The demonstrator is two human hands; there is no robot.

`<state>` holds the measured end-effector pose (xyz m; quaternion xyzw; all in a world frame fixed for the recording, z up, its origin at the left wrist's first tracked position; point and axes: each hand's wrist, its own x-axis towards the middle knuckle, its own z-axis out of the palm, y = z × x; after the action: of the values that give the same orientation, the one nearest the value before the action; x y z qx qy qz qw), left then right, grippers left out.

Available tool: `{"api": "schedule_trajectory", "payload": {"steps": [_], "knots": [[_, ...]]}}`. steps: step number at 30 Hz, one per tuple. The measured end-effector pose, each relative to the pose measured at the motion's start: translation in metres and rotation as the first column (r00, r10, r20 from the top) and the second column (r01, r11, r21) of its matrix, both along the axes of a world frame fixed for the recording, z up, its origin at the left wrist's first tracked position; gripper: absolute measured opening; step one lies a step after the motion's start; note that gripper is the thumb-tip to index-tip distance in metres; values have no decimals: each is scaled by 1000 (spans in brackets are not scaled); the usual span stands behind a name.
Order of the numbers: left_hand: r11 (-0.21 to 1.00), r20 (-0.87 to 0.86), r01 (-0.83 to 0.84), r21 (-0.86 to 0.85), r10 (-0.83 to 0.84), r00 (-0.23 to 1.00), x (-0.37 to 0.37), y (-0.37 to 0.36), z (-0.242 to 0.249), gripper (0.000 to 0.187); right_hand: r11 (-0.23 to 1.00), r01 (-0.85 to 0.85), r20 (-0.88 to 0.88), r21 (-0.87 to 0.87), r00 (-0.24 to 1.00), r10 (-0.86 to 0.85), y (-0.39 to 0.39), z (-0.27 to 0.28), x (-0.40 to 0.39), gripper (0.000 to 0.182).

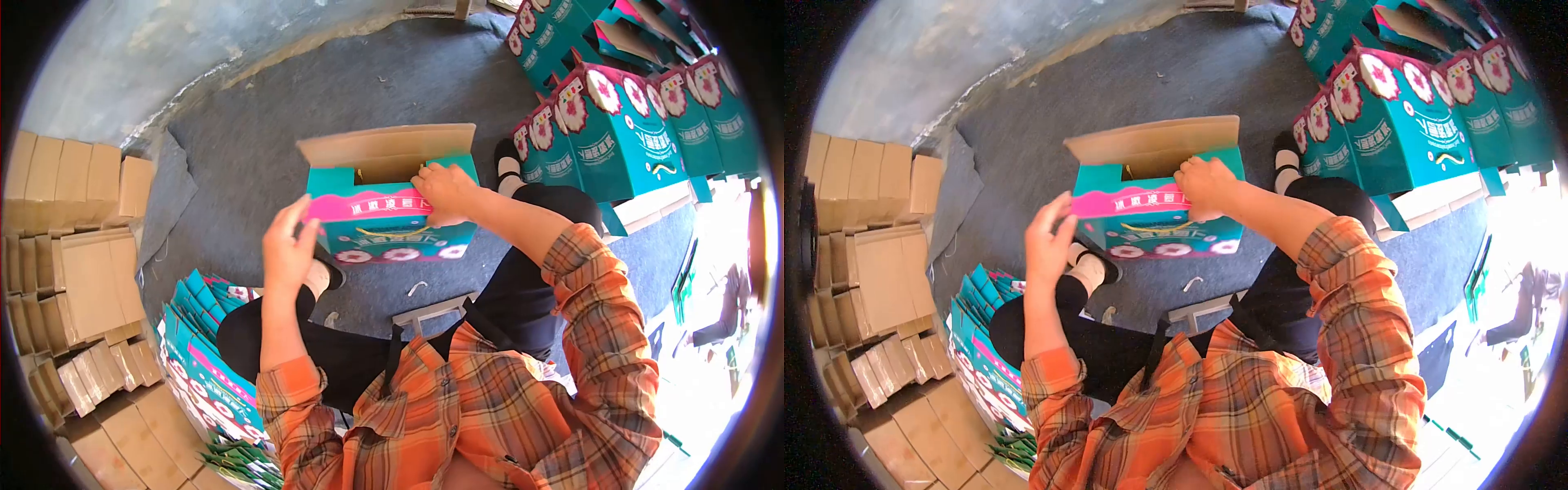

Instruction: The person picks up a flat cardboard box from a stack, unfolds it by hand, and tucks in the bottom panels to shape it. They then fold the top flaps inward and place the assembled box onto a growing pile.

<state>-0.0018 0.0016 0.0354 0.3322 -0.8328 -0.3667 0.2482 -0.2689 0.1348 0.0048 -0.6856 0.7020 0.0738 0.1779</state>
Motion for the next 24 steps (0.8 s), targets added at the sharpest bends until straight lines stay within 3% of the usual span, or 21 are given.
{"api": "schedule_trajectory", "payload": {"steps": [3,5,7,8,11,12,14,16,18,22,23,24], "knots": [[976,-112,-143,163,162,980,8,-10,8,29,985,165,106,44,980,-168,-2,8,-6,56],[958,-153,-221,184,250,956,13,-15,16,27,962,264,141,69,952,-271,3,20,-14,62],[921,-291,-272,279,351,890,21,-21,23,31,929,369,299,-30,890,-343,4,33,-18,67],[900,-298,-313,302,402,866,25,-24,29,35,920,389,288,-39,886,-362,4,42,-24,67],[871,-354,-369,326,474,806,27,-27,38,36,810,576,561,-110,708,-428,12,85,-38,63],[857,-351,-393,334,500,792,24,-25,43,34,804,584,559,-116,707,-433,15,95,-45,63],[848,-352,-401,348,514,782,20,-22,43,33,702,709,895,-63,351,-274,28,114,-58,59],[872,-308,-359,333,461,832,18,-22,37,33,627,779,969,-15,167,-184,52,165,-60,59],[881,-298,-336,334,437,849,15,-23,33,33,518,855,982,-39,128,-137,79,198,-66,63],[890,-274,-326,319,416,867,7,-18,34,33,290,950,985,-116,147,-87,143,223,-103,44],[891,-272,-321,321,412,870,4,-16,35,33,245,967,997,-72,78,-15,160,224,-118,42],[890,-272,-324,322,415,868,1,-14,36,31,151,976,987,-159,160,4,174,226,-126,44]]}}
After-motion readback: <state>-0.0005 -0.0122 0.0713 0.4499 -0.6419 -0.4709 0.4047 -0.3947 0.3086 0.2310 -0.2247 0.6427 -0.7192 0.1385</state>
